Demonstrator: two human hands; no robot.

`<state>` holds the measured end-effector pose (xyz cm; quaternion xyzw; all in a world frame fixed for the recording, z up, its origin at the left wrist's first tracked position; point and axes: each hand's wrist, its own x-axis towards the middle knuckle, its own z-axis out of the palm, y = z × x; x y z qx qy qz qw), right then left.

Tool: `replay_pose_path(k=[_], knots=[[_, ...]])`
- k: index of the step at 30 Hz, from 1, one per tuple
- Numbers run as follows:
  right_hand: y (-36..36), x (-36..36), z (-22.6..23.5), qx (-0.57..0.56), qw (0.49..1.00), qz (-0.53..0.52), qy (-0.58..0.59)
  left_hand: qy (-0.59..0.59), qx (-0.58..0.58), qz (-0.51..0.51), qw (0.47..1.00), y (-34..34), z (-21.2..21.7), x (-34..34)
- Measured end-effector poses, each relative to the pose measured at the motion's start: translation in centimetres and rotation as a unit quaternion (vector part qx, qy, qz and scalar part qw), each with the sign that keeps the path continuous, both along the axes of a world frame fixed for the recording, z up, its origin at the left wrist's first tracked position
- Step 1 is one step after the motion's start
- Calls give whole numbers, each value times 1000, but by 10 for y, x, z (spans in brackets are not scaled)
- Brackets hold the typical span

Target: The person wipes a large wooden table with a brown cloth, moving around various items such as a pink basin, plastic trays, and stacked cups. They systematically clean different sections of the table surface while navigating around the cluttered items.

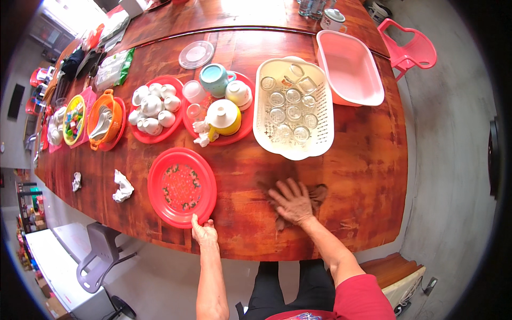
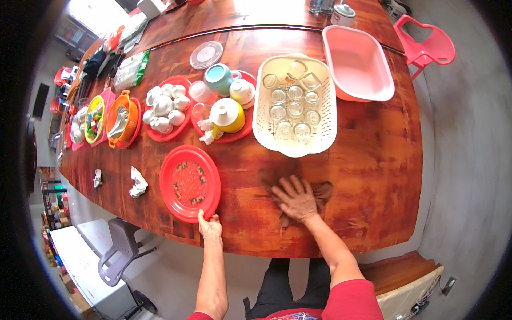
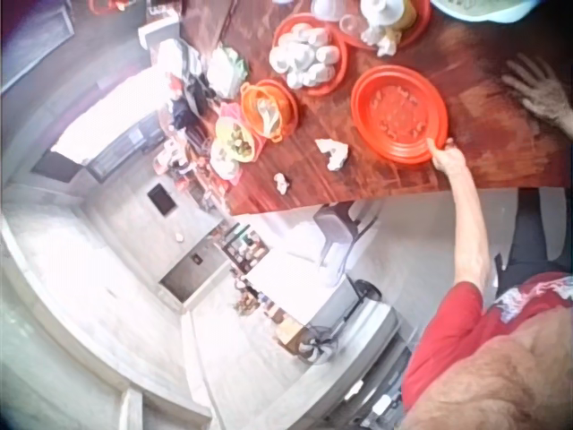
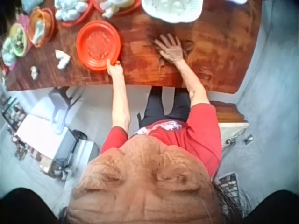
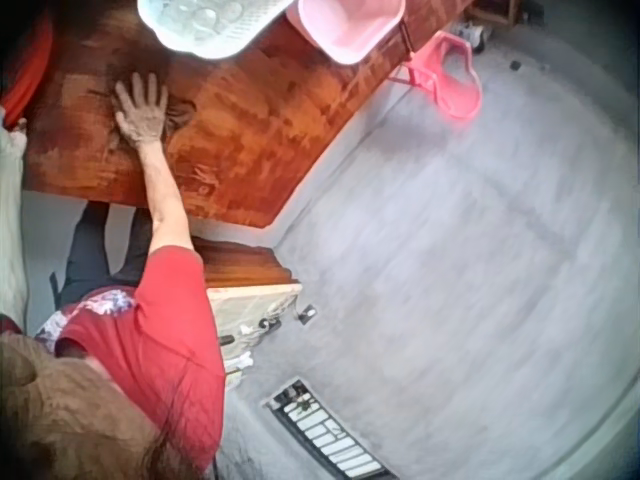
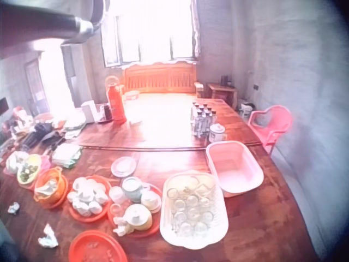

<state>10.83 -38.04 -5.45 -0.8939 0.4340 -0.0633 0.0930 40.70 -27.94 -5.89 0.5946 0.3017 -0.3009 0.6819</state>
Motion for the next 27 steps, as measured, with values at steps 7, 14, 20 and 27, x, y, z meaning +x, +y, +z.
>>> replay_pose_path(k=[7, 14, 20, 27], knots=[[-40, -41, -5, -64, 972, -226, 26, -70, -40, -63, 995, 31, 17, -13], [-48, -54, -12, -86, 972, -219, 16, -234, -86, -212, 945, -23, 89, -87], [-47, -68, -10, -58, 982, -181, 1, -223, -89, -256, 936, -145, 109, -169], [-38, -81, -3, -45, 991, -125, -6, -165, -165, -349, 908, -217, 96, -221]])
